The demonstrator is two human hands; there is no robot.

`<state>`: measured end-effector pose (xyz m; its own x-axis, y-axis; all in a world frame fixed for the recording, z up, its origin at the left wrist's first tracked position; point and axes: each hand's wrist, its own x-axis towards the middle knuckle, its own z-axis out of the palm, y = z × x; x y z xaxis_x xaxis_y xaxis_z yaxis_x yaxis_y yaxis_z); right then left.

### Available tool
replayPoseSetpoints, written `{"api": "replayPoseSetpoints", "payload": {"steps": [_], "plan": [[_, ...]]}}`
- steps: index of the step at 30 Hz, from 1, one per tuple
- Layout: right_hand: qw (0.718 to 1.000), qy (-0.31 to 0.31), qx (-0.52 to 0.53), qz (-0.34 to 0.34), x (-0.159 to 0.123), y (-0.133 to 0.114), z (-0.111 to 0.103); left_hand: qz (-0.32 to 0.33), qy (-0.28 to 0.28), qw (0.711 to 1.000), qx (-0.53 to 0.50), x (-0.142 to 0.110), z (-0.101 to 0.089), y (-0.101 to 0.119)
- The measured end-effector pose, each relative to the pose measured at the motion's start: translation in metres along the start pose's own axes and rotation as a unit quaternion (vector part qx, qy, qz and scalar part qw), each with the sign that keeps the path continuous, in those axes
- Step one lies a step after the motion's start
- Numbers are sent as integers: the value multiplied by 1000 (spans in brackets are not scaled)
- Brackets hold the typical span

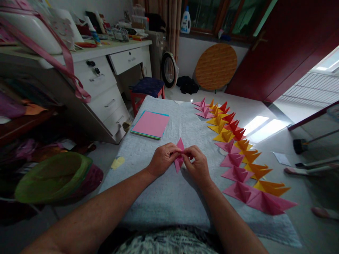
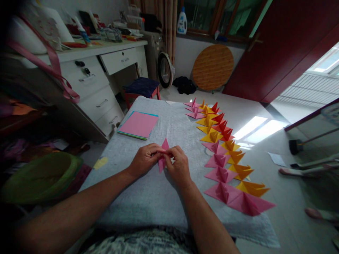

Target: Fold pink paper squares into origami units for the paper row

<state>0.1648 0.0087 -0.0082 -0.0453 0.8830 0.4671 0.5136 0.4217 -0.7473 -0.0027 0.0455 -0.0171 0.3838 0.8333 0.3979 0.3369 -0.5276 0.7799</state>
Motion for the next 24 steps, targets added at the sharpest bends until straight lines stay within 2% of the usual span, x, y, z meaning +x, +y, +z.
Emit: {"api": "replayPoseSetpoints", "payload": {"steps": [10, 16, 19, 24], "plan": [[998, -12, 38, 42, -1, -7, -3, 44, -25, 997, 59, -2, -2, 7], [989, -15, 75, 128, -1, -9, -6, 104, -44, 978, 173, -5, -3, 10], [978, -13, 110, 177, 0, -8, -5, 123, -42, 973, 193, -5, -3, 10], [945, -30, 205, 252, 1, -6, -5, 90, -51, 982, 159, -5, -3, 10]]}}
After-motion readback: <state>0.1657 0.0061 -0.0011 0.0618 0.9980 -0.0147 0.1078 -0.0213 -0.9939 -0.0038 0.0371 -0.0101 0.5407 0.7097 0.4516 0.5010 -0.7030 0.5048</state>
